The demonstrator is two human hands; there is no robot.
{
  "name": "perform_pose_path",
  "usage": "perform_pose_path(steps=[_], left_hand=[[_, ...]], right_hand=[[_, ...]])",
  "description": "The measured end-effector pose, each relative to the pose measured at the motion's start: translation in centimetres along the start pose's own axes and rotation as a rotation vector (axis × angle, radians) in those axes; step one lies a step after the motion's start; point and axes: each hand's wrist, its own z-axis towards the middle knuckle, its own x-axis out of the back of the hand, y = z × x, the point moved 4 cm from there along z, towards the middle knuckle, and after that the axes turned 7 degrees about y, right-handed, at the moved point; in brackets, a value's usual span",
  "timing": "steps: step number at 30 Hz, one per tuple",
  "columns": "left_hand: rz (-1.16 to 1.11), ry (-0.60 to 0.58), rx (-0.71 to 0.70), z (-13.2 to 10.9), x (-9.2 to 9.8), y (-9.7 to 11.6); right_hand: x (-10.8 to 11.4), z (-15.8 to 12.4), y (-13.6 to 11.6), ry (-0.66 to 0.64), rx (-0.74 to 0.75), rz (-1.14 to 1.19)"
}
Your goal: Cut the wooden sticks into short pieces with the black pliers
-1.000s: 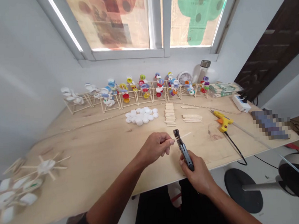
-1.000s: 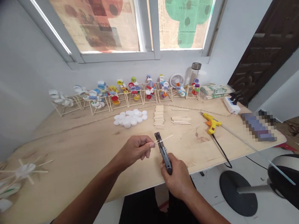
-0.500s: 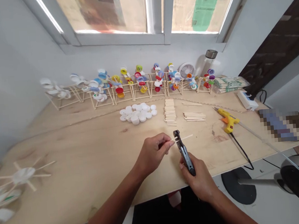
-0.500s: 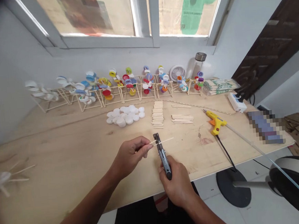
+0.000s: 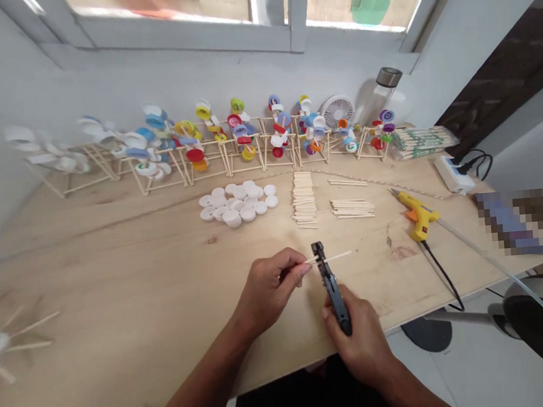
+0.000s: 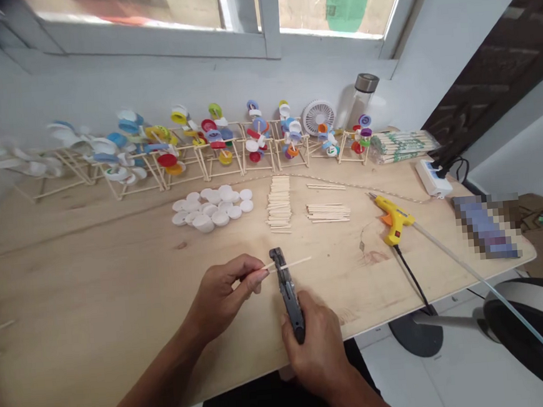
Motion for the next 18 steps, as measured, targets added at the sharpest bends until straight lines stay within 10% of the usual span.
perform_pose_path(steps=[8,13,18], left_hand=[[-0.320,0.201,0.203,-1.2,0.5,-0.3],[-0.730,0.145,0.447,-2.3,-0.1,-0.8],[-0.766,0.124,0.397,-2.4,-0.8,0.2]], right_hand=[[0.6,-0.4,0.0,0.043,0.005,0.059],[0.6,-0.7,0.1,0.036,0.013,0.095],[0.9,-0.9,0.1,0.020,0.043,0.127]])
